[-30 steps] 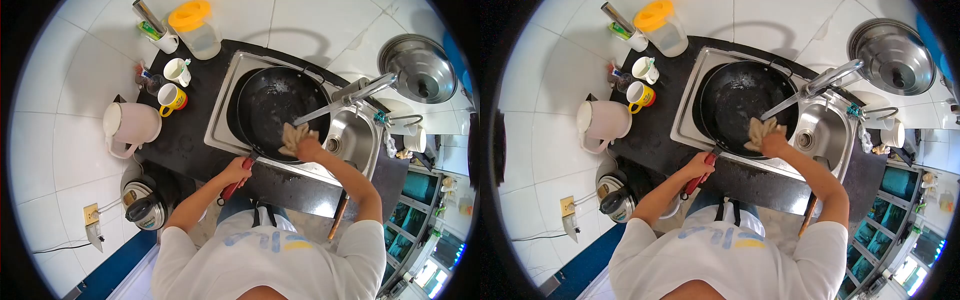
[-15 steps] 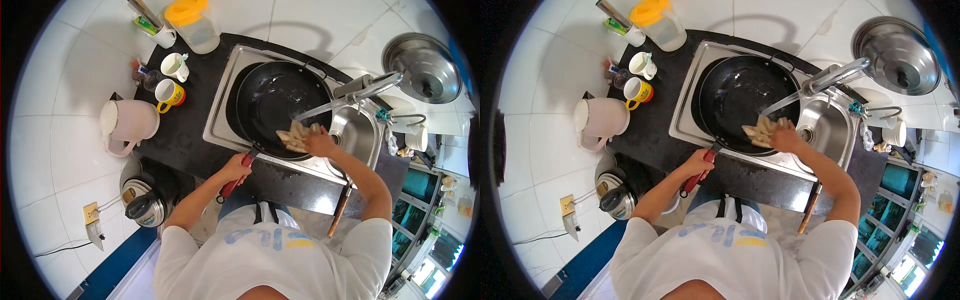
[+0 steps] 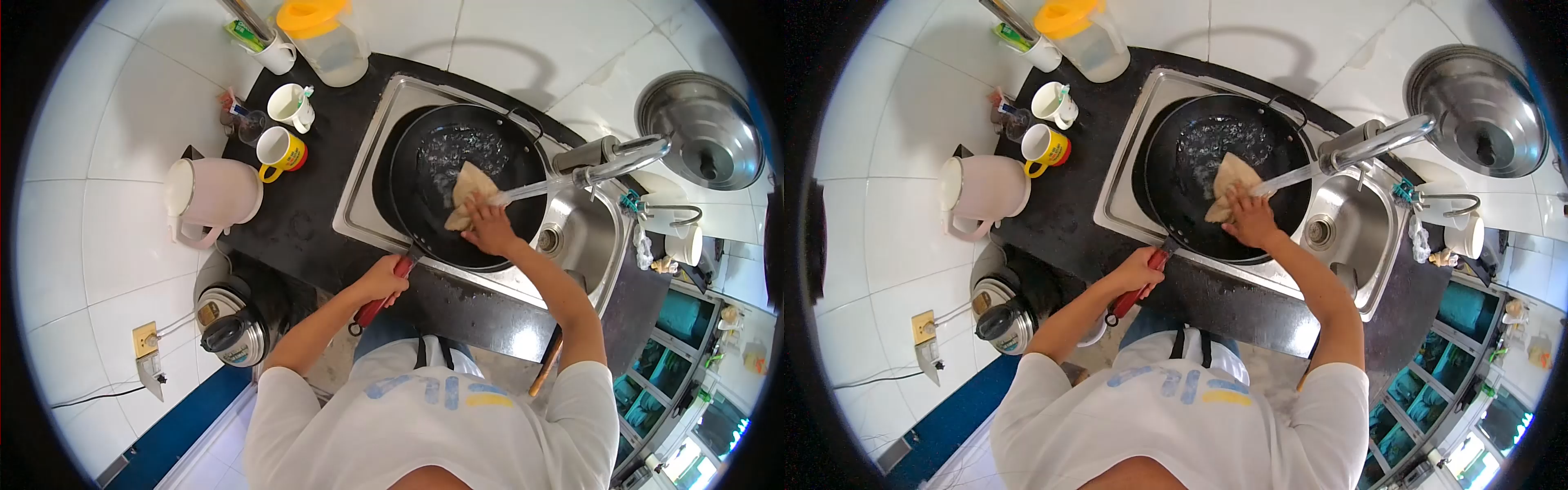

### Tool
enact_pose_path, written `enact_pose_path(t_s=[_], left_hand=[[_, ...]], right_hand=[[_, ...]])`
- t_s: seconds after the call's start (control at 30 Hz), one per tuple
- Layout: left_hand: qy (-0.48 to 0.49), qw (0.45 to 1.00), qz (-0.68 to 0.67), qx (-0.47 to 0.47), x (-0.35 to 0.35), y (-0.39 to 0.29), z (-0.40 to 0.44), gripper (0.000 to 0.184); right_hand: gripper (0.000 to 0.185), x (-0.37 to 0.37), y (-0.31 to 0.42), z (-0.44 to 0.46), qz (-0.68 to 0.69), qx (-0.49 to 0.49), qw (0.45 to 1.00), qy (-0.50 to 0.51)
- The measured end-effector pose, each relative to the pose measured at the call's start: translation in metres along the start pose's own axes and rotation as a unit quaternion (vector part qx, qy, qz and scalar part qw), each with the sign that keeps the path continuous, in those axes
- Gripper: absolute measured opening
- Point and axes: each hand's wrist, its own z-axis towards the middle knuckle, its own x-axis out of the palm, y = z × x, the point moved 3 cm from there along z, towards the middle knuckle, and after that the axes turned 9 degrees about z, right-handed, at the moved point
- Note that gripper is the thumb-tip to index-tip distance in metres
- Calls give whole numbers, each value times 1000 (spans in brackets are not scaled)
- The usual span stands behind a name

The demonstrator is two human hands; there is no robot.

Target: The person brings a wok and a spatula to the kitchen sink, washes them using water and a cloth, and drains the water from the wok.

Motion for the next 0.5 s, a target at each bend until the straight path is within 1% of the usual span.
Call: enact_pose_path(t_s=[0.1, 0.13, 0.23, 0.27, 0.33, 0.37, 0.4, 0.5], left_hand=[[-3, 1000, 7, -3, 0, -2, -2, 21], [-2, 1000, 6, -3, 0, -4, -2, 21], [3, 1000, 11, -6, 0, -2, -1, 23], [0, 1000, 12, -8, 1, -5, -3, 23], [-1, 1000, 20, -8, 1, -3, -2, 22], [-3, 1000, 22, -8, 1, -1, -1, 22], [-5, 1000, 24, -9, 1, -1, -2, 22], [-7, 1000, 20, -14, 2, -5, -4, 23]], right_hand=[[75, 18, 18, 14, 25, -66, 997, -33], [69, 16, 33, 18, 24, -61, 998, -7], [63, 23, 62, 44, 91, -124, 988, -13], [60, 14, 72, 55, 113, -140, 982, -62], [59, 9, 76, 83, 112, -146, 973, -135], [58, 5, 73, 97, 112, -149, 967, -172], [58, -9, 71, 110, 128, -137, 966, -178], [60, -20, 49, 147, 82, -40, 961, -260]])
